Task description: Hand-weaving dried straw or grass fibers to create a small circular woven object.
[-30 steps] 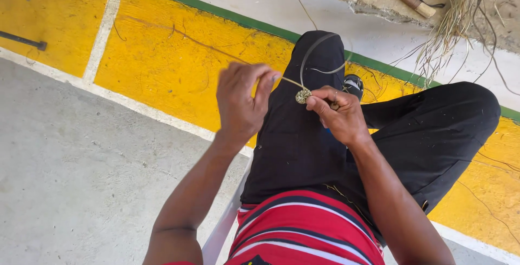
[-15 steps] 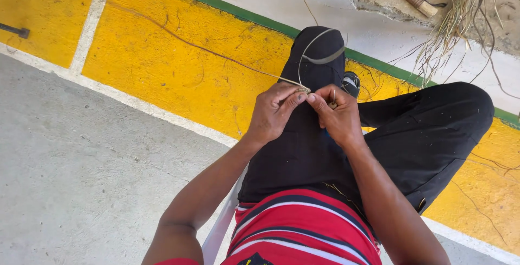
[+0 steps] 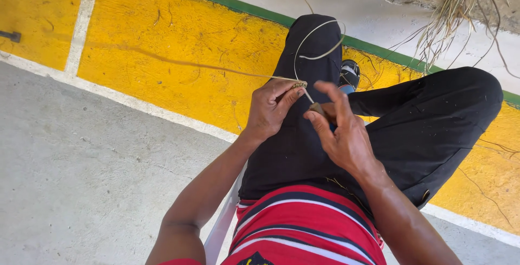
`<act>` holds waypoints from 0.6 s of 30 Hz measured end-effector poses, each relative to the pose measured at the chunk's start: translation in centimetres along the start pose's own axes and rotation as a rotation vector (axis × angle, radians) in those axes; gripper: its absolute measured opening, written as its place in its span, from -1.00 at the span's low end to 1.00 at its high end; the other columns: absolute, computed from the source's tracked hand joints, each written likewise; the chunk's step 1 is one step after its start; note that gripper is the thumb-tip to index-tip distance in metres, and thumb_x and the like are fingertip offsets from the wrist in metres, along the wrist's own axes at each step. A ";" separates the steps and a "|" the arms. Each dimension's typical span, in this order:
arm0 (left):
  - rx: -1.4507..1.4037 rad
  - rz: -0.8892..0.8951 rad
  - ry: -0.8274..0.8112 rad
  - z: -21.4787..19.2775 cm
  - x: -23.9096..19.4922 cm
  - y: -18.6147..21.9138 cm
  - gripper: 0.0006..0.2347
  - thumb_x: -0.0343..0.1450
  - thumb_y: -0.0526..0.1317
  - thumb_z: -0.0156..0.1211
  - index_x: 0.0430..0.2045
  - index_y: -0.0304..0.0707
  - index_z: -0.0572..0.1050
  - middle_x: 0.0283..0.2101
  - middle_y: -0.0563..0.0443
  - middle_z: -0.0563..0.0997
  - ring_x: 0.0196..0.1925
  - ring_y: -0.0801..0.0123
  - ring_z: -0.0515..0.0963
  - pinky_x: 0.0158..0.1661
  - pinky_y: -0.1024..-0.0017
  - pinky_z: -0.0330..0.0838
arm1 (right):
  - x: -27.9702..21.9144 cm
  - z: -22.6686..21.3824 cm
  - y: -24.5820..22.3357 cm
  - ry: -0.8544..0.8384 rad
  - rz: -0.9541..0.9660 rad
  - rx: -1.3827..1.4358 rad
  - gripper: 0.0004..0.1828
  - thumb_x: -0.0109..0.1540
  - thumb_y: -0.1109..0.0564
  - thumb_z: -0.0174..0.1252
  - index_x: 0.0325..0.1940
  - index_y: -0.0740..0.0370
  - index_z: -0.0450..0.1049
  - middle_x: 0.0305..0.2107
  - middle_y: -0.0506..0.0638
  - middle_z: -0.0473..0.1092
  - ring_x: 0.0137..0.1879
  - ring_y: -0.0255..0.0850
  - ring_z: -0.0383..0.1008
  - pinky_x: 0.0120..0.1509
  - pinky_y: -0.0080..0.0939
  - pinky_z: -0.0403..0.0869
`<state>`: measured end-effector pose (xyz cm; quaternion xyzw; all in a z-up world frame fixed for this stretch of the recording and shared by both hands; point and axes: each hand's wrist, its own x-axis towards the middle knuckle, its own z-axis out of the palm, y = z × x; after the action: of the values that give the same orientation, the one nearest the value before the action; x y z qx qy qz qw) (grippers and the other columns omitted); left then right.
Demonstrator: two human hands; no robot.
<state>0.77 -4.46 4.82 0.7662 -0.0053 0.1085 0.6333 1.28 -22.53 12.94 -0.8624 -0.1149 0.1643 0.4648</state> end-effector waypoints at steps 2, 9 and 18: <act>0.028 0.017 -0.013 -0.1 0.2 0.6 -0.86 0.47 -0.29 0.31 -0.14 -0.31 0.63 -0.18 -0.06 0.70 -0.14 0.35 0.70 -0.11 0.45 0.57 | 0.0 0.3 0.7 0.010 -0.069 0.012 -0.58 0.38 0.11 0.13 0.31 0.22 0.30 -0.22 0.07 0.60 -0.16 -0.26 0.62 -0.09 -0.26 0.52; 0.176 0.257 0.008 0.1 -0.2 0.3 -0.80 0.46 -0.37 0.32 -0.03 -0.22 0.59 -0.17 -0.03 0.68 -0.18 0.27 0.67 -0.17 0.40 0.53 | 0.0 0.9 1.4 -0.078 0.102 0.380 -0.65 0.41 0.06 0.03 0.23 0.25 0.30 -0.35 0.06 0.58 -0.53 -0.39 0.33 -0.49 -0.37 0.30; 0.343 0.408 -0.056 -0.7 0.2 2.2 -0.69 0.44 -0.45 0.34 0.08 -0.32 0.51 -0.13 -0.07 0.64 -0.20 0.24 0.64 -0.21 0.38 0.55 | -0.2 1.0 1.2 -0.132 0.247 0.880 -0.66 0.42 0.09 -0.03 0.22 0.32 0.26 -0.32 0.15 0.49 -0.66 -0.43 0.19 -0.66 -0.45 0.20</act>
<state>0.54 -4.15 7.12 0.8481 -0.1588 0.2119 0.4589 0.74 -22.50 11.49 -0.5780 0.0401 0.3063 0.7553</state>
